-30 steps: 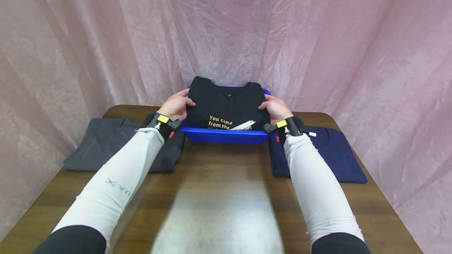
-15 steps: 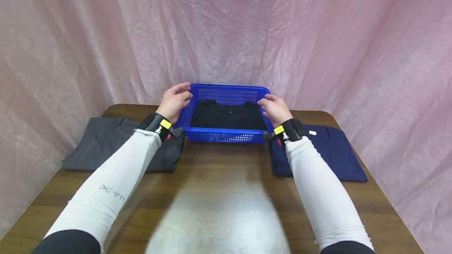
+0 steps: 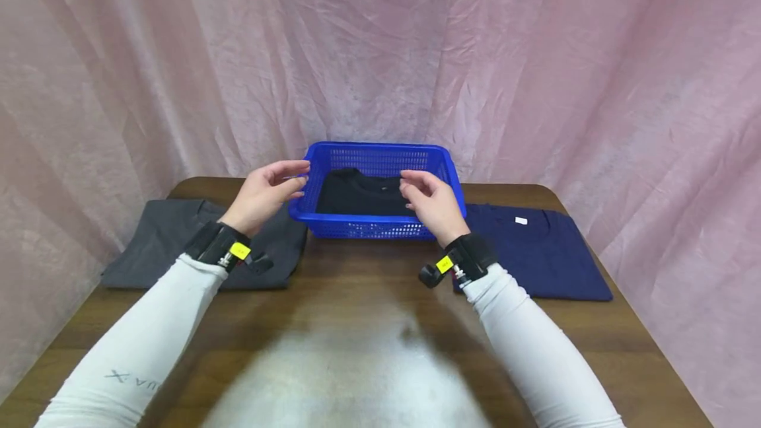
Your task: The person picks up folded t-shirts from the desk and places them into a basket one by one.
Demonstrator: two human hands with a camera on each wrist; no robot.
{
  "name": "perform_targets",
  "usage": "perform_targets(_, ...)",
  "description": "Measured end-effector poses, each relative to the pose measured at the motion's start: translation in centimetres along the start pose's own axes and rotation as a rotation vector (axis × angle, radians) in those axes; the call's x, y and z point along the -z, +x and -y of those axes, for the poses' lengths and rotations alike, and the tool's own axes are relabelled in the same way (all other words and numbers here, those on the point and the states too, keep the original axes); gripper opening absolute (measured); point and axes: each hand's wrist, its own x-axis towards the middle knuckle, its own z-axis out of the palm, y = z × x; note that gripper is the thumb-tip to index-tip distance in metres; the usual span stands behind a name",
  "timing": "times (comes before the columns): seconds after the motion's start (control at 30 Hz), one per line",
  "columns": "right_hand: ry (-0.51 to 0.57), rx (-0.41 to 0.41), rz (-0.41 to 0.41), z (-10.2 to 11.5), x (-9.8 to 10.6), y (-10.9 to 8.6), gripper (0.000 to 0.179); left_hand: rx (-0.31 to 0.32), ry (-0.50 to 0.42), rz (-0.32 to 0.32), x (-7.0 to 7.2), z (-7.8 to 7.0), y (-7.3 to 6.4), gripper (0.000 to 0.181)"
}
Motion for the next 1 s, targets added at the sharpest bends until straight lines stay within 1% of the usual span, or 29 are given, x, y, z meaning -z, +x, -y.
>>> perform_targets(0.1,-0.002,0.081,0.057,0.9,-2.4,-1.5,0.028,0.028,-0.001,-0.019,2.0,-0.9,-2.1,0.035)
perform_targets(0.17,-0.029,0.149,0.096,1.1,-4.1,-2.4,0.026,0.050,0.032,-0.043,4.1,-0.4,-3.2,0.035)
perform_targets(0.2,-0.056,0.181,0.116,1.2,-5.0,-2.8,0.026,0.068,0.076,-0.061,5.2,-0.1,-3.7,0.036)
perform_targets(0.23,-0.089,0.216,0.140,1.2,-5.8,-3.2,0.026,0.080,0.131,-0.081,6.4,0.4,-4.3,0.036)
perform_targets(0.33,-0.222,0.325,0.198,0.5,-8.5,-3.9,0.027,0.131,0.293,-0.141,10.4,3.3,-5.3,0.040)
perform_targets(0.37,-0.275,0.359,0.219,0.3,-9.3,-4.1,0.027,0.160,0.348,-0.152,11.6,3.8,-5.7,0.042)
perform_targets(0.43,-0.372,0.418,0.263,-0.2,-11.0,-4.4,0.030,0.219,0.416,-0.160,13.9,4.7,-6.6,0.046)
perform_targets(0.5,-0.472,0.454,0.314,-0.6,-12.5,-4.6,0.032,0.270,0.467,-0.145,15.9,5.5,-7.4,0.050)
perform_targets(0.57,-0.560,0.454,0.372,-1.1,-13.9,-4.6,0.035,0.312,0.530,-0.127,17.8,6.2,-8.1,0.053)
perform_targets(0.63,-0.627,0.436,0.428,-1.4,-15.2,-4.5,0.039,0.340,0.601,-0.132,19.3,6.7,-8.6,0.054)
perform_targets(0.7,-0.677,0.413,0.473,-1.9,-16.4,-4.3,0.041,0.368,0.692,-0.141,20.7,7.2,-9.0,0.054)
perform_targets(0.77,-0.709,0.395,0.511,-2.3,-17.4,-4.1,0.043,0.413,0.777,-0.149,21.8,7.7,-9.4,0.055)
perform_targets(0.83,-0.734,0.389,0.541,-2.8,-18.3,-4.0,0.044,0.473,0.814,-0.131,22.6,8.3,-9.8,0.058)
perform_targets(0.9,-0.762,0.381,0.566,-3.3,-19.0,-3.9,0.044,0.525,0.819,-0.093,23.2,9.0,-10.1,0.063)
perform_targets(1.0,-0.805,0.365,0.600,-3.9,-19.6,-3.8,0.042,0.569,0.799,-0.043,23.6,9.8,-10.6,0.068)
